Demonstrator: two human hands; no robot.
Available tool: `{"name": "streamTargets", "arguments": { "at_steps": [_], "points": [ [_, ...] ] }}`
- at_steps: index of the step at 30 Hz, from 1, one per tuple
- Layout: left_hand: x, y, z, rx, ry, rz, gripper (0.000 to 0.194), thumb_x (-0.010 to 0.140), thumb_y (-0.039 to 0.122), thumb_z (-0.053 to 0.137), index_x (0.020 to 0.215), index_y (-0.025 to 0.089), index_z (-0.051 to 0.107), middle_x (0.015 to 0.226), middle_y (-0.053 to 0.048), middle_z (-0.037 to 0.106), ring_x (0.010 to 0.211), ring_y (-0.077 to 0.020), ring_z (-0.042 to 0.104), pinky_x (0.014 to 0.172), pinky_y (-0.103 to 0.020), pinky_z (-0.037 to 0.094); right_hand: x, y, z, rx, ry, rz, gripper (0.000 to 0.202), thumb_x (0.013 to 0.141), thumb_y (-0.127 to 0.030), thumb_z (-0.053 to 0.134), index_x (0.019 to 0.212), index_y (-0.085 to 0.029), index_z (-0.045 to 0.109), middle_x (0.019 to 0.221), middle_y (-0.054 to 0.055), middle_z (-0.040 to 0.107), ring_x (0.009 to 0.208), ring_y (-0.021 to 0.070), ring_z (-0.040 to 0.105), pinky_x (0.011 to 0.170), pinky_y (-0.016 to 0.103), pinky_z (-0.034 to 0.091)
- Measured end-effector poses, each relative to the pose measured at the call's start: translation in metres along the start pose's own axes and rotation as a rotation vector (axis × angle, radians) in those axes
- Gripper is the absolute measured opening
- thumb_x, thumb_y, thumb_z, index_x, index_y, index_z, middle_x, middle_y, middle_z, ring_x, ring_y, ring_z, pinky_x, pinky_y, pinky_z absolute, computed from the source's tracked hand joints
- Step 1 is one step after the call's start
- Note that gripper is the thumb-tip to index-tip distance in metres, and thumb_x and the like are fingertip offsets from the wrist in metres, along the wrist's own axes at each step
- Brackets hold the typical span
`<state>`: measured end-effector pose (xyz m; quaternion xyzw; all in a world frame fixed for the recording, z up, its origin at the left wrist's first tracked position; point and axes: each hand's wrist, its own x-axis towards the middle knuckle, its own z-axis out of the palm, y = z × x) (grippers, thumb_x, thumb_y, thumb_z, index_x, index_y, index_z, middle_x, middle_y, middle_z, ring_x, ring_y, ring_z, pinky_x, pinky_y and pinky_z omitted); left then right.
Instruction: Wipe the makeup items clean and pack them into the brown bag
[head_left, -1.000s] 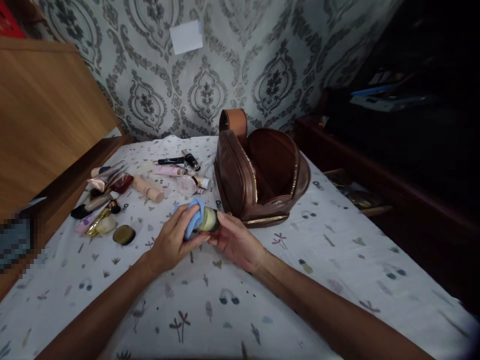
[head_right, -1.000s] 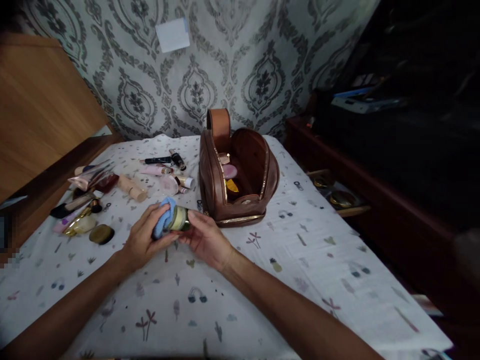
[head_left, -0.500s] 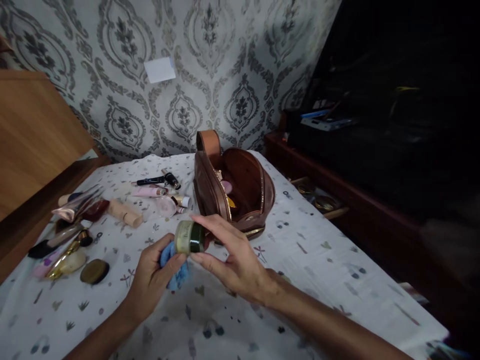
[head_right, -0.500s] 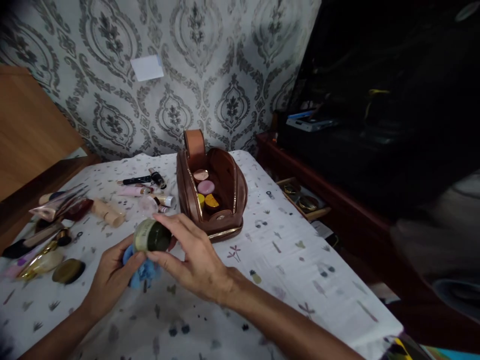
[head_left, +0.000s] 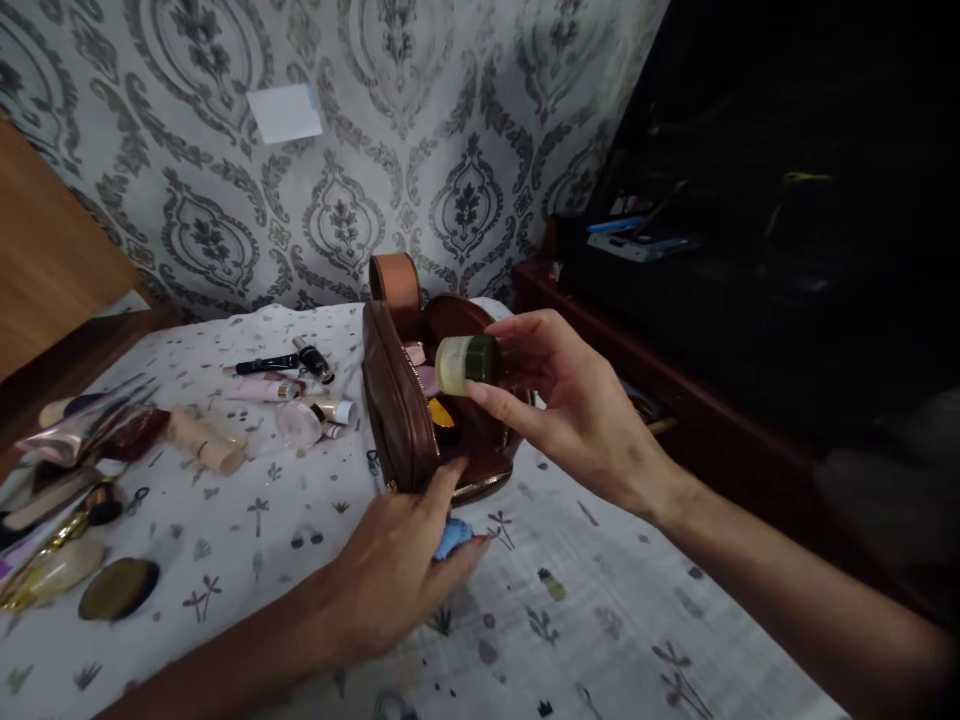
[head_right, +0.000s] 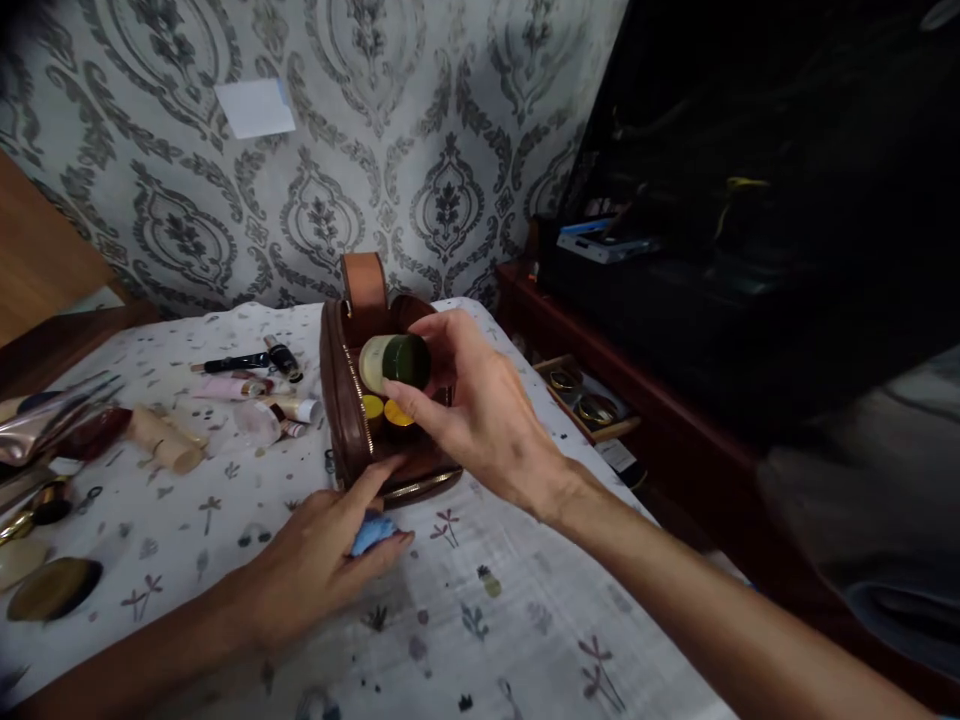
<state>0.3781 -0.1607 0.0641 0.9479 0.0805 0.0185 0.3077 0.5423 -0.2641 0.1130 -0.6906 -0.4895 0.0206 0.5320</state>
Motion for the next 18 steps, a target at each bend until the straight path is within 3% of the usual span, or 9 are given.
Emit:
{"name": "streamTargets", "arguments": {
  "at_steps": [5,8,14,18],
  "points": [
    [-0.001,-0.022,0.022,0.142,0.142,0.189,0.051,0.098,0.035,0.045,0.144,0.016,0.036,0.084,-0.004,0.074,0.068,-0.0216,0.071,0.062,-0.033,0.056,0.014,0.006,-0.004,-0.339,-0.255,0.078,0.049,0.081,-0.030,0.072,0.124,-0.020,0.051,0.104,0.006,0.067,0.087,0.0228,0.066,0.073,0.034,0.053],
    [-0.002,-0.030,0.031,0.197,0.206,0.272,0.050,0.098,0.033,0.045,0.144,0.017,0.033,0.089,-0.005,0.075,0.069,-0.0211,0.072,0.057,-0.031,0.055,0.019,0.008,0.004,-0.495,-0.474,0.068,0.037,0.080,-0.026,0.072,0.113,-0.020,0.057,0.095,0.004,0.067,0.080,0.0206,0.065,0.070,0.031,0.050],
    [0.000,-0.033,0.035,0.209,0.200,0.281,0.054,0.097,0.031,0.049,0.145,0.017,0.030,0.081,-0.003,0.073,0.062,-0.0187,0.070,0.053,-0.028,0.052,0.032,0.005,0.021,-0.630,-0.737,0.156,0.033,0.069,-0.014,0.076,0.099,-0.017,0.061,0.089,0.006,0.066,0.083,0.0230,0.065,0.064,0.028,0.046],
    [-0.001,-0.035,0.034,0.210,0.145,0.269,0.058,0.096,0.030,0.050,0.147,0.017,0.025,0.080,-0.002,0.072,0.060,-0.0175,0.068,0.054,-0.028,0.051,0.048,-0.013,0.032,-0.848,-0.942,0.358,0.022,0.072,-0.017,0.074,0.092,-0.013,0.066,0.084,0.008,0.067,0.080,0.0240,0.067,0.060,0.028,0.047]
  ]
}}
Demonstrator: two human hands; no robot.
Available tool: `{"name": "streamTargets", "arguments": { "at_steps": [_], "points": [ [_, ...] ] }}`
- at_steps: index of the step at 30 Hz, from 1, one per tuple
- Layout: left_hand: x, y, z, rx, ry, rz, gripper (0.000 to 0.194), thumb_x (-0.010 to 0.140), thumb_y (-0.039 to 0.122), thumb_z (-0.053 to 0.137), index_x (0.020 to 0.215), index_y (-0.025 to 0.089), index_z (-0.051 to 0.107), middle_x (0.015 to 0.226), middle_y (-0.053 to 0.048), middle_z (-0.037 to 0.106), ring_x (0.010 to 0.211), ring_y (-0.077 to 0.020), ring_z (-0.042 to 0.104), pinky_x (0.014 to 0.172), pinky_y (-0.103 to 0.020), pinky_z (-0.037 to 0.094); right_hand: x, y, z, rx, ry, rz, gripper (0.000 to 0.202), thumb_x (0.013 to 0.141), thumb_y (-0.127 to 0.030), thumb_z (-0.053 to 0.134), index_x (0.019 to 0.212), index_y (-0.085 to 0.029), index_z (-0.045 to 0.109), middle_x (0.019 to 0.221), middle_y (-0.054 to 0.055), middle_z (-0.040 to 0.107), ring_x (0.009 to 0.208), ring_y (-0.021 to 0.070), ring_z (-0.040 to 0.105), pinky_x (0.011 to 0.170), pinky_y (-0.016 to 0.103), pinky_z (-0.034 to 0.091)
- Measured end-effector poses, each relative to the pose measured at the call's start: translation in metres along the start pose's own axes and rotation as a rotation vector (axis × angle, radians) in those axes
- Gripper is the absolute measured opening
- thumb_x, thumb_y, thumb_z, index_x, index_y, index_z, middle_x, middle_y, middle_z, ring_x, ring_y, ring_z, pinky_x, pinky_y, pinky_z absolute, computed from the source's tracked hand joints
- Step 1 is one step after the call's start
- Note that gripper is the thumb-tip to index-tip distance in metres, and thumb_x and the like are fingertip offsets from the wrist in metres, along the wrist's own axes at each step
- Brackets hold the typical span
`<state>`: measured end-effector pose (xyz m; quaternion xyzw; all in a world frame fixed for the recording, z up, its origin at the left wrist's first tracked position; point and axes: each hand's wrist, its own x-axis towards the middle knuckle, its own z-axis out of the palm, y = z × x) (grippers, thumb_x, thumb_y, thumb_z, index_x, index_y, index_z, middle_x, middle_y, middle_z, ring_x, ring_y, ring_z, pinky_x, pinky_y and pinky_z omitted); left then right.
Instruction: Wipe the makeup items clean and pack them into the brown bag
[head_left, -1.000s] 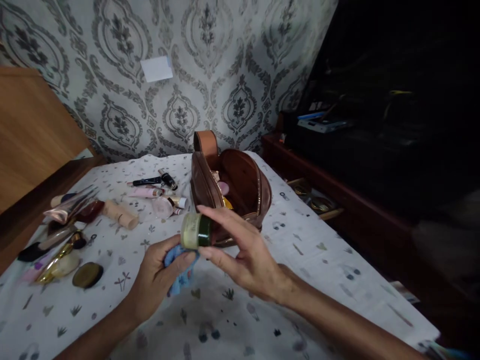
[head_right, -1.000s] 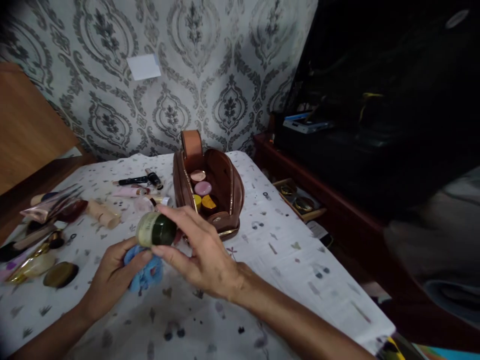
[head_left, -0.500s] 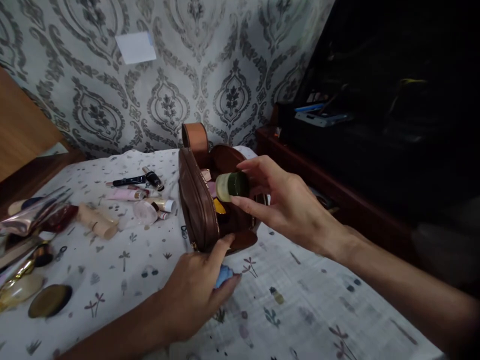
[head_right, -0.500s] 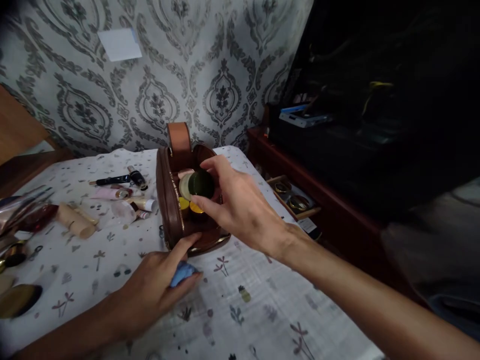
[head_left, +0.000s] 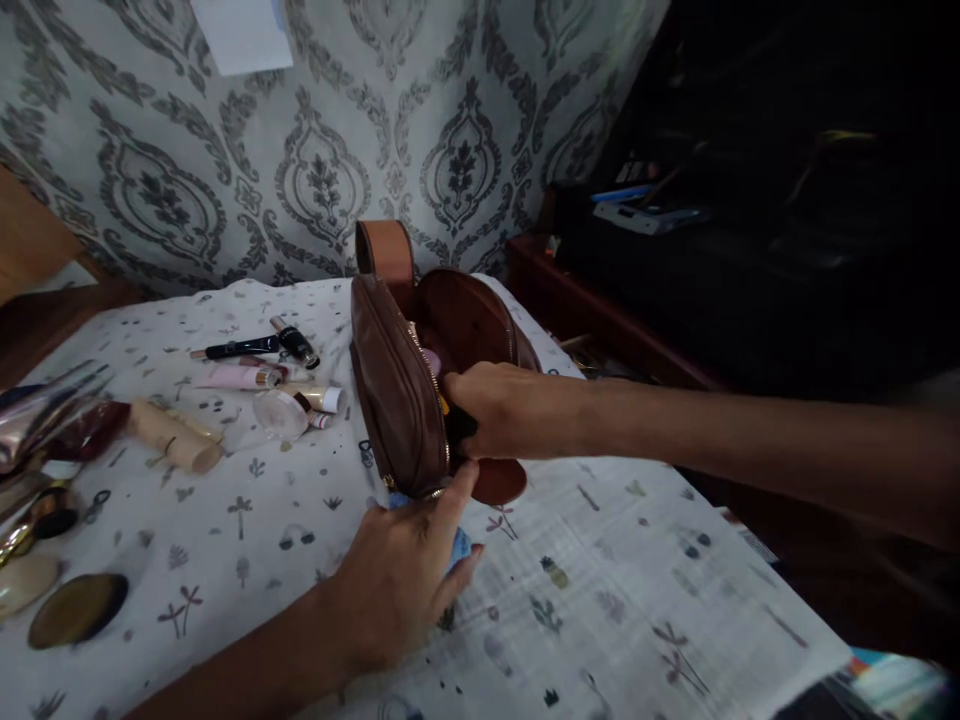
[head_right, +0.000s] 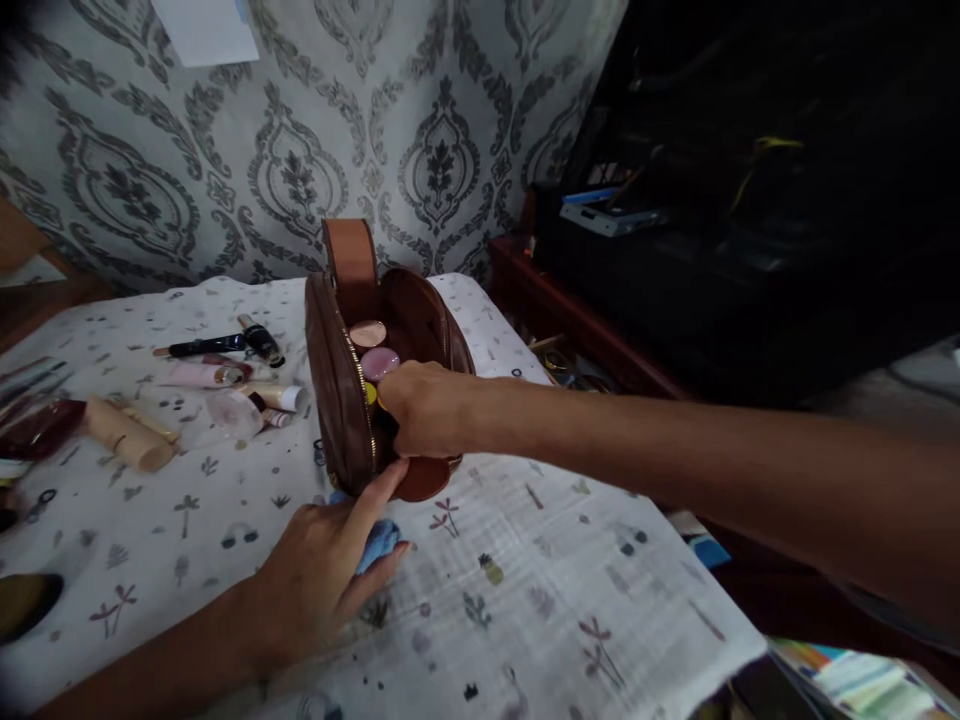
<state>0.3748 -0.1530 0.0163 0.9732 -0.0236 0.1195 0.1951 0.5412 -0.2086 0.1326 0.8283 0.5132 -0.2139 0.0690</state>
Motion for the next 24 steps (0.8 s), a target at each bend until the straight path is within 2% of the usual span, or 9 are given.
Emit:
{"name": "streamTargets", "arguments": {
  "at_steps": [4,10,13,17,24],
  "points": [
    [-0.002,-0.002,0.001,0.014,0.008,0.020,0.062,0.095,0.028,0.049,0.149,0.017,0.021,0.084,-0.003,0.072,0.067,-0.0189,0.070,0.057,-0.028,0.053,-0.001,-0.017,-0.012,-0.086,-0.114,0.081,0.022,0.076,-0.013,0.072,0.097,-0.008,0.069,0.090,0.011,0.070,0.083,0.0238,0.069,0.063,0.027,0.050],
    [-0.002,-0.003,0.003,0.024,0.025,0.018,0.063,0.095,0.028,0.050,0.149,0.016,0.019,0.083,-0.003,0.072,0.069,-0.0199,0.070,0.060,-0.029,0.053,0.005,-0.023,-0.005,-0.037,-0.147,0.150,0.028,0.076,-0.009,0.069,0.103,-0.003,0.070,0.097,0.017,0.073,0.082,0.0255,0.072,0.063,0.029,0.054],
    [-0.001,-0.003,0.002,0.041,0.029,0.024,0.063,0.095,0.028,0.050,0.148,0.016,0.020,0.081,-0.002,0.072,0.067,-0.0199,0.070,0.059,-0.029,0.053,0.009,-0.024,-0.001,0.011,-0.127,0.201,0.037,0.072,-0.002,0.068,0.109,-0.003,0.069,0.104,0.019,0.072,0.088,0.0277,0.072,0.066,0.030,0.057],
    [-0.001,-0.005,0.001,0.040,0.002,0.028,0.061,0.096,0.029,0.049,0.148,0.015,0.021,0.074,0.000,0.070,0.063,-0.0184,0.069,0.057,-0.028,0.052,0.010,-0.025,0.003,0.081,-0.038,0.233,0.054,0.065,0.003,0.069,0.117,-0.010,0.065,0.108,0.016,0.072,0.097,0.0291,0.071,0.072,0.031,0.058],
    [0.000,-0.004,0.000,0.075,-0.046,0.018,0.062,0.095,0.028,0.049,0.148,0.012,0.021,0.071,0.000,0.070,0.063,-0.0211,0.070,0.057,-0.030,0.051,0.004,-0.025,0.004,0.116,-0.062,0.243,0.068,0.072,-0.002,0.069,0.136,-0.003,0.046,0.127,0.023,0.062,0.106,0.0293,0.068,0.076,0.030,0.057]
  ]
}}
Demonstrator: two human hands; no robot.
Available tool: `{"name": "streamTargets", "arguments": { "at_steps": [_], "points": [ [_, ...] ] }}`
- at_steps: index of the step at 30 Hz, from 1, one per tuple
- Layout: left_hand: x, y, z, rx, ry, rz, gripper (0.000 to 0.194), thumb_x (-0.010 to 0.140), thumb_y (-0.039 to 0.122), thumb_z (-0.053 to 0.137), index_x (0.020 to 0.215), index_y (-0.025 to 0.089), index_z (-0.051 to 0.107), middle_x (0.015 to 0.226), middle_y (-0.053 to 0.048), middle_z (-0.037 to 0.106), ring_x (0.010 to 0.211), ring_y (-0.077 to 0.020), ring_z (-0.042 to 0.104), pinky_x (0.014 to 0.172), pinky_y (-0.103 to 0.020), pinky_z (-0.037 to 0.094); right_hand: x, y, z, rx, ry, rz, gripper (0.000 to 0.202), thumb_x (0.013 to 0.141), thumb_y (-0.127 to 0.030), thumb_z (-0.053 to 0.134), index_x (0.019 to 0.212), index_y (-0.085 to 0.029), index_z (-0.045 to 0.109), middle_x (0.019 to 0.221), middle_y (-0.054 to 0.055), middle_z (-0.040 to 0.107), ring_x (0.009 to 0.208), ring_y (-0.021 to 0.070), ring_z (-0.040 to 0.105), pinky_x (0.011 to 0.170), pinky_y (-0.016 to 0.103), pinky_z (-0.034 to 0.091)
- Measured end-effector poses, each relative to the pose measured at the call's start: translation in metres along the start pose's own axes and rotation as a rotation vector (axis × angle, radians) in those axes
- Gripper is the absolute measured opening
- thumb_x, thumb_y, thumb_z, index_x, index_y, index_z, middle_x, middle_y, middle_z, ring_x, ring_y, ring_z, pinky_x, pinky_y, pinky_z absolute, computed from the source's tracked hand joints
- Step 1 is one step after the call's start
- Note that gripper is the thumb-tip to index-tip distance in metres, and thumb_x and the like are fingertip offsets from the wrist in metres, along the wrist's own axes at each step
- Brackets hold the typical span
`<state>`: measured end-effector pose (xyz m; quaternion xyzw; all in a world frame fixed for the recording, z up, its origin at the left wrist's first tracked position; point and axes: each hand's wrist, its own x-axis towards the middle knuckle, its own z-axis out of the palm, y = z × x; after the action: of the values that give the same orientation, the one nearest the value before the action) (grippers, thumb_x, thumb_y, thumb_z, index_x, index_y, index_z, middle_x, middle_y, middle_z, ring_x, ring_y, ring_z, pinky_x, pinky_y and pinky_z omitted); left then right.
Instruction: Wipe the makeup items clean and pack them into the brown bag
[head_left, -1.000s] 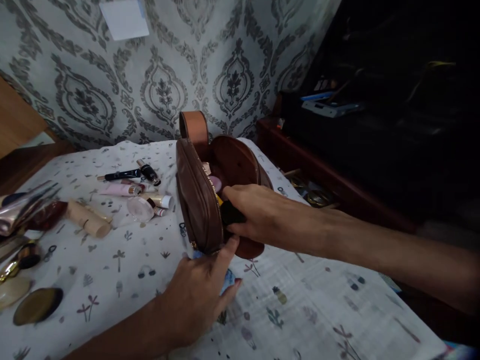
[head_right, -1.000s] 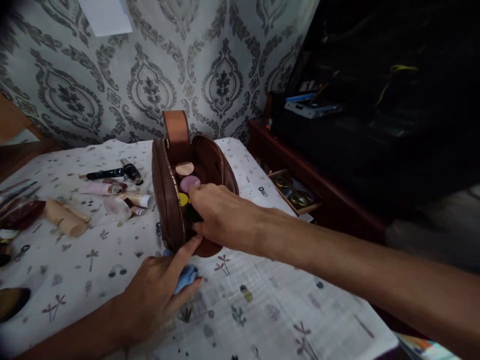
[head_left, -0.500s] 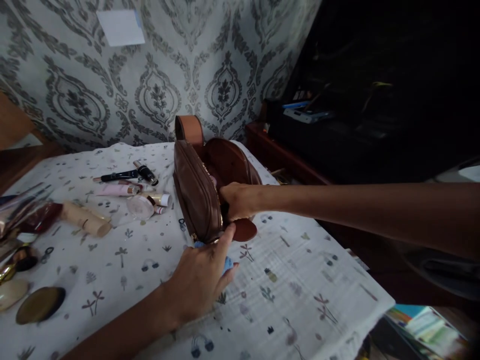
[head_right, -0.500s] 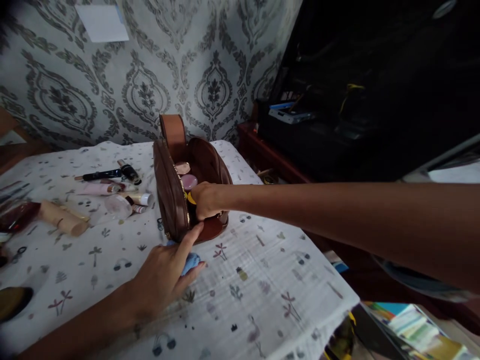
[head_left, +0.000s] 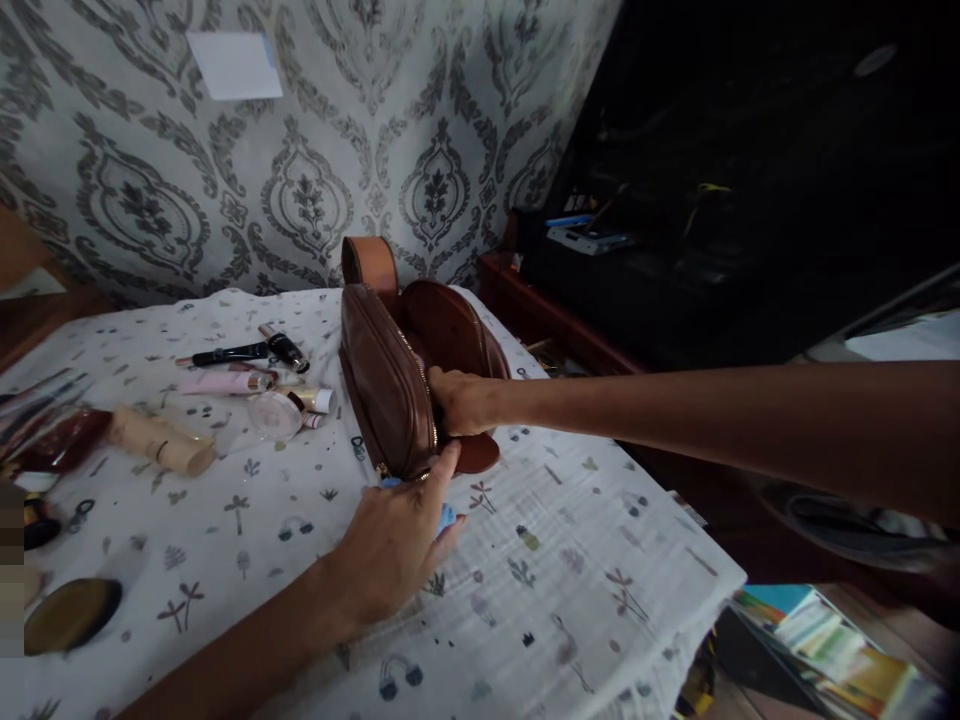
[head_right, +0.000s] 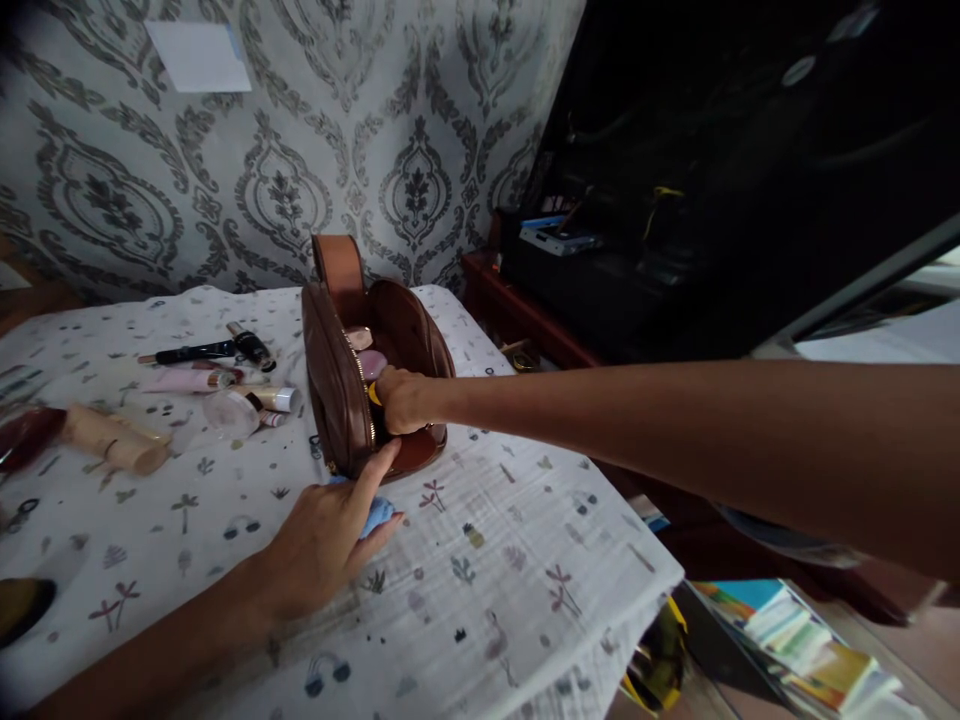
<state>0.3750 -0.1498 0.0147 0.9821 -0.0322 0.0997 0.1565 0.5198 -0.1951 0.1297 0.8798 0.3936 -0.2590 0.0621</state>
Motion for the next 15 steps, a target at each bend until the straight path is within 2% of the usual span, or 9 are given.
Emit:
{"name": "streamTargets", "arguments": {
  "at_steps": [7,12,15],
  "points": [
    [0.000,-0.001,0.001,0.014,0.011,0.000,0.067,0.094,0.029,0.051,0.151,0.016,0.017,0.073,0.000,0.071,0.064,-0.0192,0.070,0.056,-0.026,0.049,0.008,0.005,0.008,0.041,-0.004,-0.021,0.069,0.075,-0.004,0.070,0.138,-0.001,0.041,0.128,0.024,0.061,0.112,0.0319,0.066,0.081,0.033,0.058],
    [0.000,-0.002,0.002,0.011,0.031,-0.003,0.067,0.094,0.028,0.051,0.150,0.015,0.017,0.076,-0.001,0.072,0.066,-0.0198,0.071,0.058,-0.027,0.051,0.012,0.008,0.012,0.047,0.015,-0.050,0.068,0.072,-0.001,0.069,0.134,-0.009,0.045,0.130,0.020,0.061,0.115,0.0304,0.064,0.083,0.032,0.057],
    [0.000,-0.002,0.003,0.011,0.021,-0.003,0.066,0.094,0.028,0.051,0.150,0.015,0.018,0.074,-0.001,0.071,0.066,-0.0202,0.071,0.057,-0.027,0.050,0.011,0.008,0.012,0.052,0.009,-0.042,0.066,0.073,-0.002,0.069,0.134,-0.008,0.045,0.129,0.021,0.061,0.113,0.0303,0.065,0.083,0.032,0.057]
  ]
}}
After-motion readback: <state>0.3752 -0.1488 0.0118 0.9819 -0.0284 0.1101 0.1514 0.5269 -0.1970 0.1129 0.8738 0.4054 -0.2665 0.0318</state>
